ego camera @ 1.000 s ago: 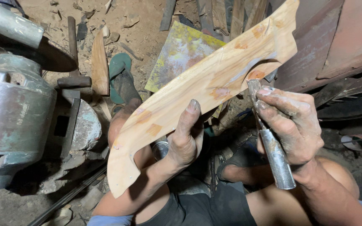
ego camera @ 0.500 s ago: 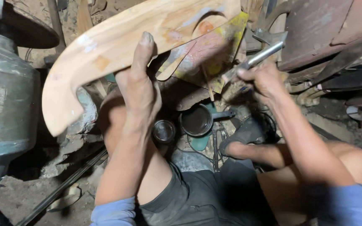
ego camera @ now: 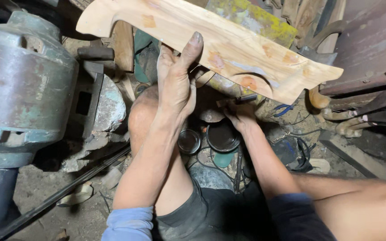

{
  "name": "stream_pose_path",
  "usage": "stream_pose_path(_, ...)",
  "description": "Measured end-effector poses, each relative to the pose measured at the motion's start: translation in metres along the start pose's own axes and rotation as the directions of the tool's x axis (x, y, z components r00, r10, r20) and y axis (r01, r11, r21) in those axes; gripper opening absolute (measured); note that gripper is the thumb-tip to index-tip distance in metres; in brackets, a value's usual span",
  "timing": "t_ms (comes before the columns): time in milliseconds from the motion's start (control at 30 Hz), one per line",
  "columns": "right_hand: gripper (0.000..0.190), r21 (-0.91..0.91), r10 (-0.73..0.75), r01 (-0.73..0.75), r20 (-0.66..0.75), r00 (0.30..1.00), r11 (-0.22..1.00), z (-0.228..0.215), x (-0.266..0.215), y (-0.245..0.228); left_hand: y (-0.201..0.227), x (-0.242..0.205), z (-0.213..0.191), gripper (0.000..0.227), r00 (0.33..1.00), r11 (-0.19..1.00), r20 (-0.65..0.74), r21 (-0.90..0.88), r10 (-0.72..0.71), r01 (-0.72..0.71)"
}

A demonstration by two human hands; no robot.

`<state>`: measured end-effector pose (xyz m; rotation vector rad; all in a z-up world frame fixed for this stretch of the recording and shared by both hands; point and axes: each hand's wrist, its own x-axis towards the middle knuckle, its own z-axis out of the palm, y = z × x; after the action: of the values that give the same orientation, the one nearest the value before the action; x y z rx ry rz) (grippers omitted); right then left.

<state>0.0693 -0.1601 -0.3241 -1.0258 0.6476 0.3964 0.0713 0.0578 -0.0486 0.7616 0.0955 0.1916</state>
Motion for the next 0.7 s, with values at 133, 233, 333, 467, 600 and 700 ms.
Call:
stream_pose_path(133, 0.028, 0.160, 0.010, -0.005, -0.030, 1.000, 0.987, 0.001, 0.013, 0.013, -0.004, 0.002, -0.004, 0.077, 1.000, 0.999, 0.005, 0.023, 0.022, -0.022)
stream_pose_path(233, 0.024, 0.139, -0.004, 0.006, -0.010, 1.000, 0.990, 0.007, 0.008, 0.013, -0.006, 0.003, -0.003, 0.077, 1.000, 1.000, 0.009, 0.010, 0.013, -0.013)
stream_pose_path(333, 0.022, -0.020, 0.076, -0.076, -0.003, 0.997, 0.997, 0.007, -0.005, 0.003, -0.009, 0.003, -0.005, 0.076, 1.000, 0.999, 0.009, 0.029, 0.014, -0.014)
stream_pose_path(467, 0.038, -0.348, 0.184, -0.181, -0.024, 0.983, 0.920, -0.005, -0.020, -0.022, -0.012, 0.003, -0.007, 0.071, 1.000, 0.999, 0.004, 0.042, 0.021, -0.021)
stream_pose_path(600, 0.052, -0.420, 0.022, 0.029, 0.117, 0.993, 0.907, -0.056, -0.014, -0.067, -0.011, 0.014, -0.010, 0.064, 1.000, 0.994, 0.003, 0.105, 0.015, -0.015)
stream_pose_path(700, 0.062, -0.407, -0.154, 0.235, 0.222, 0.963, 0.883, -0.104, 0.015, -0.137, -0.005, 0.031, 0.000, 0.063, 0.992, 0.978, -0.030, 0.164, -0.125, 0.128)
